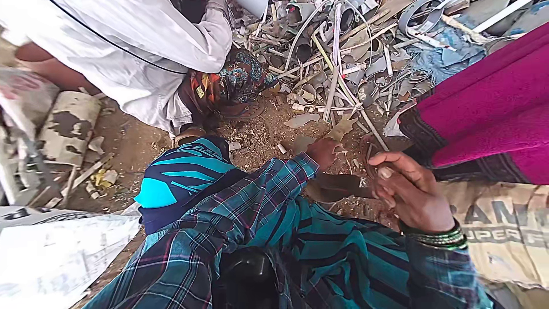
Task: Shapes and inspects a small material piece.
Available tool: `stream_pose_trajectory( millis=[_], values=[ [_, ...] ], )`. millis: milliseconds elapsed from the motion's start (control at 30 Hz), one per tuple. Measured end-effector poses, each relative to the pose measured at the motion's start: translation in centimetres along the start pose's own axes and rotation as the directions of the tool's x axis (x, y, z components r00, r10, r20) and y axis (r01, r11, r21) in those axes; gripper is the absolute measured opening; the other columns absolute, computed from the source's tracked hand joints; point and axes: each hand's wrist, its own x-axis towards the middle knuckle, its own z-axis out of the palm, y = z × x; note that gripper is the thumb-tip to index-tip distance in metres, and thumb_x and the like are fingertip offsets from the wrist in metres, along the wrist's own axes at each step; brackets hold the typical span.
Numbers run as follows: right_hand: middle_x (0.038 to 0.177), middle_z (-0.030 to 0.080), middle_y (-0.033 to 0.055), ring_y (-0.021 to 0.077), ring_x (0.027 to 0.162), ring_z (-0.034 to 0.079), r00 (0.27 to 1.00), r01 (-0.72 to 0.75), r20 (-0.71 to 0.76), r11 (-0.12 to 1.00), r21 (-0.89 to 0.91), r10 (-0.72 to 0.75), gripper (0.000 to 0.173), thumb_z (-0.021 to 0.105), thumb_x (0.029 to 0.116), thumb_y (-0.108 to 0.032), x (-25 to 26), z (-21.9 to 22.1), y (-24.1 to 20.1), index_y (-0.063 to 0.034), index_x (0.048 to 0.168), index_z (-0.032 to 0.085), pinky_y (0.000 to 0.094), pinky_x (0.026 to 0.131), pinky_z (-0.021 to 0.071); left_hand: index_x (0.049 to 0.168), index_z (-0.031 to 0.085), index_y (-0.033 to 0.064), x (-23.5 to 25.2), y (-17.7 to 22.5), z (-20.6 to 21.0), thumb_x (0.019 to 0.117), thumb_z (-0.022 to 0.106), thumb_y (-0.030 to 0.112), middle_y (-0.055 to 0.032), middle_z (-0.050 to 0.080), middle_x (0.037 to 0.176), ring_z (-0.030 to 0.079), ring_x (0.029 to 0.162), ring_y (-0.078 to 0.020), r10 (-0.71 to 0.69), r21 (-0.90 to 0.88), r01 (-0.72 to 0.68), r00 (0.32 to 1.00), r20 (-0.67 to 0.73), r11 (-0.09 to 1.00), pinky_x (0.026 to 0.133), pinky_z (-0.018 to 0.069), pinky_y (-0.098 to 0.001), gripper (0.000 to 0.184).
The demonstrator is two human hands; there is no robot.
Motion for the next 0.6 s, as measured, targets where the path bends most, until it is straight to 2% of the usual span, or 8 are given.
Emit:
stream_pose_trajectory(
  millis=[67, 133, 200, 300, 367, 433, 533, 600],
  values=[
    [0.066, 0.057, -0.0197, -0.0065, 0.050, 0.049, 0.999, -0.001, -0.050, 1.000, -0.003, 0.000, 0.023, 0.049, 0.0971, -0.008, 0.8, 0.3, 2.7, -0.0164, 0.111, 0.065, 0.0125, 0.049, 0.0452, 0.140, 0.059, 0.0012, 0.1, -0.1, 0.4, 0.1010, 0.055, 0.002, -0.0198, 0.056, 0.145, 0.048, 0.139, -0.0387, 0.015, 0.020, -0.016, 1.000, 0.014, 1.000, 0.111, 0.0367, -0.0625, 0.039],
    [0.066, 0.055, -0.0193, -0.0072, 0.050, 0.047, 0.992, -0.014, -0.128, 0.998, -0.057, 0.006, 0.021, 0.046, 0.0948, -0.005, 1.4, 1.2, 6.6, -0.0083, 0.106, 0.063, 0.0129, 0.050, 0.0442, 0.138, 0.060, 0.0004, 0.2, -0.5, 0.7, 0.0981, 0.058, 0.000, -0.0218, 0.056, 0.143, 0.048, 0.138, -0.0407, 0.052, 0.009, -0.052, 0.999, -0.008, 0.999, 0.109, 0.0374, -0.0652, 0.040],
    [0.065, 0.053, -0.0183, -0.0067, 0.049, 0.047, 0.982, -0.047, -0.187, 0.996, -0.077, 0.032, 0.021, 0.044, 0.0931, -0.004, 1.6, 1.7, 8.6, -0.0045, 0.103, 0.063, 0.0136, 0.050, 0.0442, 0.135, 0.062, -0.0004, 0.2, -0.7, 0.6, 0.0970, 0.060, -0.001, -0.0226, 0.059, 0.140, 0.052, 0.135, -0.0408, 0.073, 0.004, -0.073, 0.996, -0.042, 0.997, 0.109, 0.0394, -0.0629, 0.038],
    [0.065, 0.056, -0.0186, -0.0063, 0.049, 0.048, 0.994, -0.038, -0.102, 0.999, -0.035, 0.034, 0.021, 0.046, 0.0946, -0.005, 1.4, 0.4, 4.8, -0.0117, 0.102, 0.065, 0.0127, 0.049, 0.0440, 0.135, 0.063, 0.0009, 0.5, -1.1, 0.5, 0.0979, 0.057, -0.002, -0.0203, 0.060, 0.140, 0.054, 0.133, -0.0386, 0.068, 0.009, -0.068, 0.995, -0.075, 0.998, 0.110, 0.0402, -0.0589, 0.038],
    [0.066, 0.056, -0.0191, -0.0062, 0.051, 0.048, 0.999, -0.001, 0.044, 1.000, -0.013, 0.002, 0.019, 0.051, 0.0994, -0.014, 0.7, -1.3, 1.6, -0.0188, 0.105, 0.068, 0.0118, 0.050, 0.0439, 0.134, 0.065, 0.0043, 2.0, -3.7, 1.8, 0.0992, 0.058, 0.006, -0.0168, 0.062, 0.138, 0.059, 0.128, -0.0355, 0.135, 0.063, -0.126, 0.977, -0.167, 0.990, 0.107, 0.0445, -0.0559, 0.036],
    [0.066, 0.056, -0.0199, -0.0070, 0.052, 0.049, 0.992, 0.024, 0.124, 1.000, -0.002, -0.024, 0.016, 0.055, 0.1016, -0.021, 0.3, -2.1, 0.6, -0.0233, 0.108, 0.070, 0.0109, 0.050, 0.0442, 0.136, 0.063, 0.0032, 1.6, -2.9, 1.3, 0.1007, 0.057, 0.006, -0.0175, 0.060, 0.140, 0.057, 0.130, -0.0354, 0.086, 0.033, -0.082, 0.987, -0.138, 0.996, 0.109, 0.0422, -0.0554, 0.036],
    [0.065, 0.056, -0.0209, -0.0070, 0.051, 0.049, 0.999, 0.009, 0.033, 1.000, -0.008, -0.008, 0.017, 0.052, 0.0981, -0.014, 1.0, -1.0, 3.9, -0.0197, 0.104, 0.067, 0.0123, 0.049, 0.0436, 0.139, 0.059, 0.0018, -0.1, 0.0, -0.3, 0.1005, 0.055, -0.001, -0.0188, 0.056, 0.144, 0.051, 0.136, -0.0359, -0.007, -0.015, 0.007, 0.999, -0.034, 1.000, 0.112, 0.0388, -0.0561, 0.039],
    [0.067, 0.054, -0.0191, -0.0076, 0.052, 0.048, 0.998, -0.008, -0.062, 0.994, -0.108, 0.001, 0.017, 0.048, 0.0942, -0.009, 1.5, 0.6, 8.1, -0.0086, 0.102, 0.063, 0.0130, 0.051, 0.0442, 0.138, 0.060, 0.0008, -0.2, -0.1, -0.3, 0.0988, 0.055, -0.004, -0.0194, 0.057, 0.143, 0.052, 0.135, -0.0359, -0.002, -0.030, 0.000, 0.998, -0.060, 1.000, 0.112, 0.0396, -0.0565, 0.040]
  ],
)
